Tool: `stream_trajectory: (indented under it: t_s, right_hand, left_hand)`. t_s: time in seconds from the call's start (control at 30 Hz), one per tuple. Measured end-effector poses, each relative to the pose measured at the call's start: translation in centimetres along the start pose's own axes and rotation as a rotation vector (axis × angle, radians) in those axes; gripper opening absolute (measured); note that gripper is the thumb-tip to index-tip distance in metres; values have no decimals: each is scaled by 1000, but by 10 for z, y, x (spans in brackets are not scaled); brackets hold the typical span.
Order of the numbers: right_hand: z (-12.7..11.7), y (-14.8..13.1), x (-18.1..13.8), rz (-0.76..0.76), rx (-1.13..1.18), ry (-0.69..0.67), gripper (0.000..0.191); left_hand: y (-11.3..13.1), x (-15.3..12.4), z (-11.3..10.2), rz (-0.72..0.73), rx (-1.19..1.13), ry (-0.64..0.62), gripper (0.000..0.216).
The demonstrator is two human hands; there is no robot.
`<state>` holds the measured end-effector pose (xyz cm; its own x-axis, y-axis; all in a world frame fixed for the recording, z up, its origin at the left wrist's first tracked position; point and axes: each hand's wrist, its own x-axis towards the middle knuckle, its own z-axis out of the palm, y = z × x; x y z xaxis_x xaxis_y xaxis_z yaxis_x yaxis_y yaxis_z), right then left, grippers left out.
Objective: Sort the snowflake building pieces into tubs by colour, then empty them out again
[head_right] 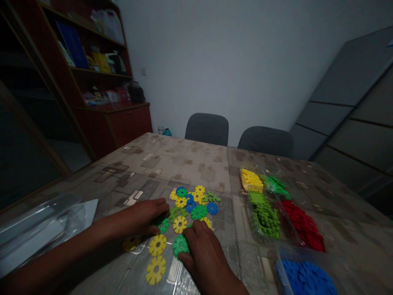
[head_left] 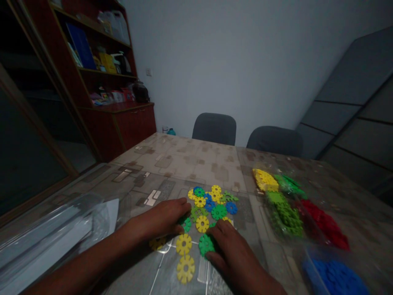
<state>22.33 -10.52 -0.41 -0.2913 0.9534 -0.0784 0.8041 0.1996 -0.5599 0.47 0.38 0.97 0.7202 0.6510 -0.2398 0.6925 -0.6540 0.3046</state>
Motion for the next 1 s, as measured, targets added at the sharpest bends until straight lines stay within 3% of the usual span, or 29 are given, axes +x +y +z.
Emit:
stream_trajectory:
  t_s: [0.1, 0.2, 0.33, 0.57, 0.87, 1.0]
  right_hand:
    - [2, 3, 1, -12, 83, 52, 29]
    - [-2, 7, 5, 10, 189, 72, 16]
    - [-7, 13, 8, 17, 312, 32, 17]
    - [-1, 12, -4, 2, 132, -47, 44]
    - [0, 8, -2, 22, 109, -78, 51]
    - [0, 0, -1, 52, 96, -40, 39]
  left_hand:
    - [1, 0, -1, -7, -6, -6, 25]
    - [2, -1, -2, -8, -16, -9, 24]
    - [2, -1, -1, -2, -19, -12, 24]
    - [0, -2, -4, 13, -30, -23, 23]
    - [0, -6, -10, 42, -83, -33, 25]
    - [0, -4, -8, 37, -73, -33, 23]
